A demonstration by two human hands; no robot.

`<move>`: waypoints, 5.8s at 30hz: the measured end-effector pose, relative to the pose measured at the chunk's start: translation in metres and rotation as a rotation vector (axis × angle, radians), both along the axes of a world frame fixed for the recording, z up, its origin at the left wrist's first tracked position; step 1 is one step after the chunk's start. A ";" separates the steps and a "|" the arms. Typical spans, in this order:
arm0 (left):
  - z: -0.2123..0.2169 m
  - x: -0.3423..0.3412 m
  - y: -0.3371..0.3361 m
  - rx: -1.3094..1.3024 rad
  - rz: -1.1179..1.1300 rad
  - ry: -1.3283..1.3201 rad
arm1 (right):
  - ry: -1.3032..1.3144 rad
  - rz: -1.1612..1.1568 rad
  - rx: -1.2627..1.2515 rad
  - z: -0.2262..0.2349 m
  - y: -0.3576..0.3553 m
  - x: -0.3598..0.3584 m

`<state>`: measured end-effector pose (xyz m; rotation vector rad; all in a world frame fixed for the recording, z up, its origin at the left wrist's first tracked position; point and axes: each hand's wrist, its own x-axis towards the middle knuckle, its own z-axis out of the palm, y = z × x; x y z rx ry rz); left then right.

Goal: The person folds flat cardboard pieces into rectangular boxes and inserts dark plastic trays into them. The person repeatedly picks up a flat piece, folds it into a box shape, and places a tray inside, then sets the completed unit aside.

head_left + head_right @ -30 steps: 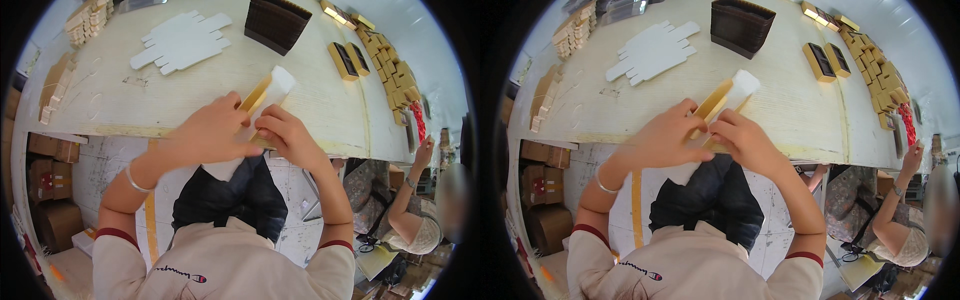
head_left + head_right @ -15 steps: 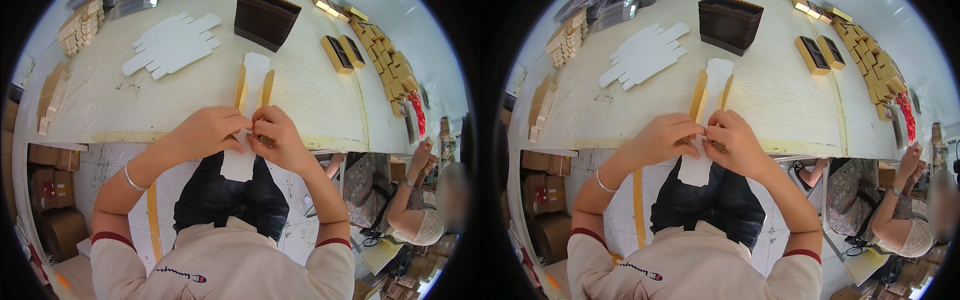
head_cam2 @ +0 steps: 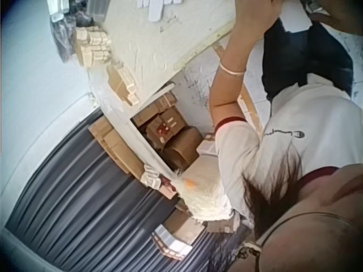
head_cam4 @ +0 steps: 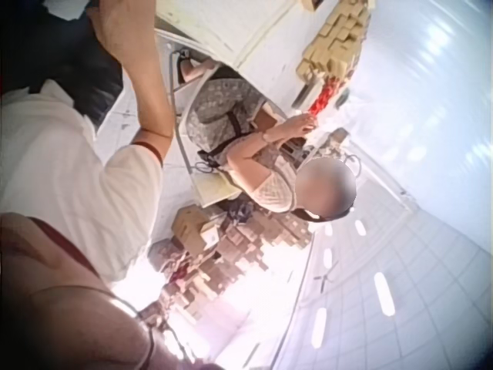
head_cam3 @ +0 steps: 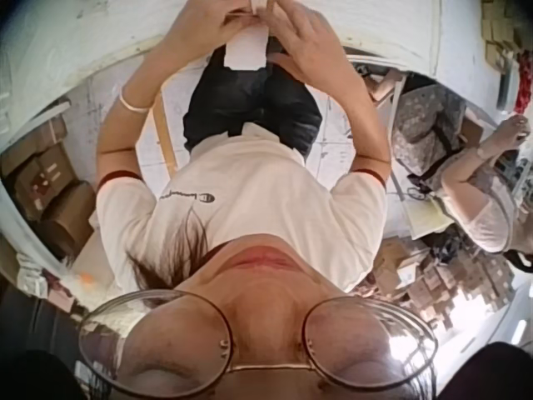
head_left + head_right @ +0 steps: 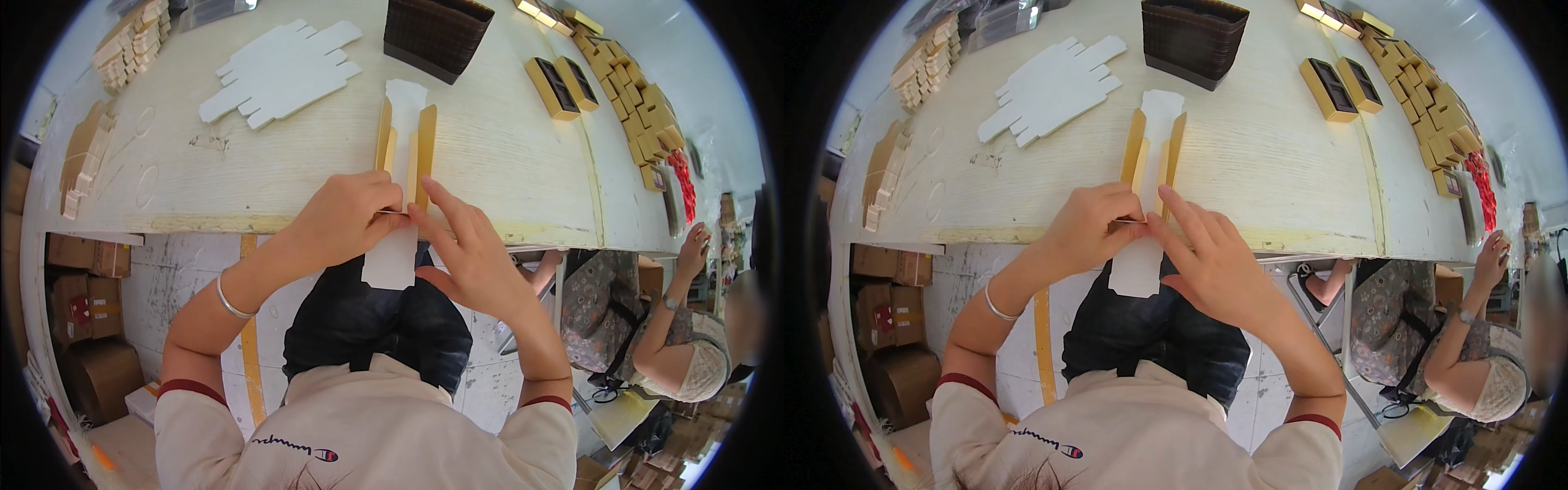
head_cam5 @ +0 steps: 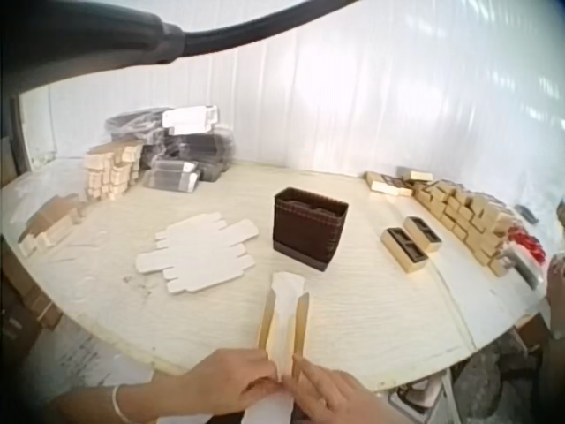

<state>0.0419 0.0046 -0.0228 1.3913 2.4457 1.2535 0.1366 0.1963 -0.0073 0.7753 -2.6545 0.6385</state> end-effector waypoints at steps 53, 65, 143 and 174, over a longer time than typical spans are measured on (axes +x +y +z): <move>0.031 0.001 -0.015 -0.333 0.040 0.642 | 0.048 0.003 -0.009 -0.015 0.005 -0.006; 0.018 -0.019 -0.024 -0.140 -0.243 0.156 | -0.042 0.101 -0.041 -0.001 0.031 -0.027; -0.005 -0.031 -0.049 -0.045 0.237 -0.006 | 0.386 -0.387 0.426 0.073 0.070 -0.207; -0.006 -0.026 -0.052 -0.046 0.232 0.039 | -0.641 -0.358 -0.936 0.081 0.019 -0.067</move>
